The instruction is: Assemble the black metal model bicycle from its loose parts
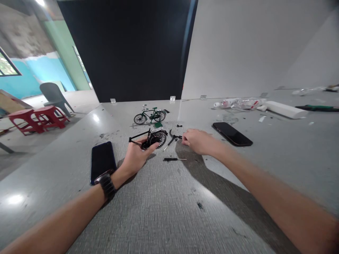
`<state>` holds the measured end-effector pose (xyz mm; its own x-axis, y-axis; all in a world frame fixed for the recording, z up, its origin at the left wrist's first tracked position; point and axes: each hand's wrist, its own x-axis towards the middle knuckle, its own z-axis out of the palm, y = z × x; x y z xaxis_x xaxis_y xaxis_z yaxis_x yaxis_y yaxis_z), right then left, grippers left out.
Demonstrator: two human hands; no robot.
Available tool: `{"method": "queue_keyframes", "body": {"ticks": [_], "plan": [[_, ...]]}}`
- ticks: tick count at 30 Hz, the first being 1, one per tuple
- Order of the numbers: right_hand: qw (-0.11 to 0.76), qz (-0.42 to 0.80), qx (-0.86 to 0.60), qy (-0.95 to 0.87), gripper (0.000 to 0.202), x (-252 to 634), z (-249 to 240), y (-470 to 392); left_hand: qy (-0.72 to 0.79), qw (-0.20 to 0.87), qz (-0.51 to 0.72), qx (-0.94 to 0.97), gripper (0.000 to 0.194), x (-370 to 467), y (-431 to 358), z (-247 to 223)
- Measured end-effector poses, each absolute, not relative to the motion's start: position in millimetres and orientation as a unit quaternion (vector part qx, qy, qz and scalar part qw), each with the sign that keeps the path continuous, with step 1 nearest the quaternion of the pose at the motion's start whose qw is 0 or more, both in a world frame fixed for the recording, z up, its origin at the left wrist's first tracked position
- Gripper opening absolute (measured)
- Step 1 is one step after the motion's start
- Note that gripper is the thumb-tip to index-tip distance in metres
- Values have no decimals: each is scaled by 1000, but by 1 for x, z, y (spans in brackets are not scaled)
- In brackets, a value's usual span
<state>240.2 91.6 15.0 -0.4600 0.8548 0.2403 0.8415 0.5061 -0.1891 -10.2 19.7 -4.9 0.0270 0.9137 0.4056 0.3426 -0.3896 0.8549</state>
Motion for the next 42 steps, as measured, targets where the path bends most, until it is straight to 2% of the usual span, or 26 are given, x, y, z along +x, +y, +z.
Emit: {"method": "queue_keyframes", "body": {"ticks": [3, 10, 14, 23, 35, 42], "plan": [[153, 25, -485, -861, 13, 234, 18, 87, 478, 290, 513, 652, 25, -11, 21, -6], [354, 116, -386, -844, 19, 199, 21, 68, 536, 302, 514, 598, 34, -15, 28, -10], [394, 103, -348, -844, 19, 183, 14, 52, 540, 319, 520, 579, 37, -15, 28, -9], [418, 135, -363, -822, 20, 176, 3, 40, 527, 335, 520, 583, 35, -14, 27, -10], [388, 171, -375, -824, 24, 172, 5, 35, 509, 308, 509, 622, 27, -13, 24, -6], [390, 202, -377, -815, 18, 171, 4, 33, 498, 304, 514, 629, 26, -14, 24, -5]]}}
